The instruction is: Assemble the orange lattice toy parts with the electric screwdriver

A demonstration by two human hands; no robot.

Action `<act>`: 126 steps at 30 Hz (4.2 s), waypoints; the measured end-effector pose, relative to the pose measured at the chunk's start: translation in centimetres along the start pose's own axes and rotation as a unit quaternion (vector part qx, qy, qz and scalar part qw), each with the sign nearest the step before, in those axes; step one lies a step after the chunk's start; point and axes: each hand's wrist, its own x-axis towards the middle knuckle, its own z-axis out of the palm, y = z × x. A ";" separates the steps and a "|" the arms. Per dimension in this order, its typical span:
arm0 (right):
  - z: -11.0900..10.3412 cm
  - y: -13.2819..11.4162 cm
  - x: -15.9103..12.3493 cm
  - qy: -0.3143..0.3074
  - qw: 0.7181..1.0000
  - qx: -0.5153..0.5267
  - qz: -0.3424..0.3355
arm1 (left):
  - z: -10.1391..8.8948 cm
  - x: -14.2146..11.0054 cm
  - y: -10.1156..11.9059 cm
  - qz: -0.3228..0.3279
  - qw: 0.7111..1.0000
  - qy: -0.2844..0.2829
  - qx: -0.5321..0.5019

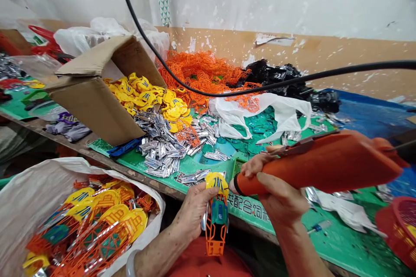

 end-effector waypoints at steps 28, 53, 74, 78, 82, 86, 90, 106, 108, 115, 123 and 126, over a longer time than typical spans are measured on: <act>-4.0 2.9 7.0 0.140 0.983 -0.085 -0.082 | -0.2 0.0 0.9 -0.069 0.995 -0.062 0.031; -4.6 4.1 6.5 0.118 0.982 -0.140 -0.050 | -0.3 0.0 0.9 -0.069 0.995 -0.062 0.042; -1.3 -2.3 3.9 0.061 0.997 0.013 -0.044 | -0.3 0.3 0.4 -0.034 0.998 -0.062 -0.002; 0.1 -2.7 1.8 0.019 0.999 0.039 -0.028 | -0.3 0.4 0.2 -0.033 0.997 -0.058 -0.025; 0.7 -2.1 0.7 -0.005 0.999 0.044 -0.013 | -0.4 0.5 0.2 -0.033 0.998 -0.051 -0.034; 0.8 -1.6 0.6 -0.011 0.999 0.046 -0.004 | -0.5 0.4 0.2 -0.030 0.998 -0.043 -0.033; 0.8 -1.5 0.8 -0.008 0.999 0.045 0.003 | -0.5 0.6 0.0 -0.028 0.998 -0.035 -0.032; 0.9 -1.2 0.7 -0.003 0.999 0.024 0.028 | 0.0 0.5 0.0 -0.025 0.999 -0.016 -0.041; 0.8 -1.1 0.5 -0.004 0.999 0.025 0.027 | 0.1 0.5 0.0 -0.024 0.999 -0.012 -0.042; 0.3 -1.0 -0.1 -0.035 0.999 0.021 0.023 | 0.4 0.2 -0.2 -0.013 0.999 0.007 -0.044; 0.1 -0.2 -0.6 -0.031 0.999 0.009 0.022 | 0.5 -0.3 0.1 0.003 0.999 0.014 -0.041; 0.3 -0.2 -0.9 -0.021 1.000 -0.007 0.020 | 0.5 -0.4 0.2 0.007 0.999 0.013 -0.034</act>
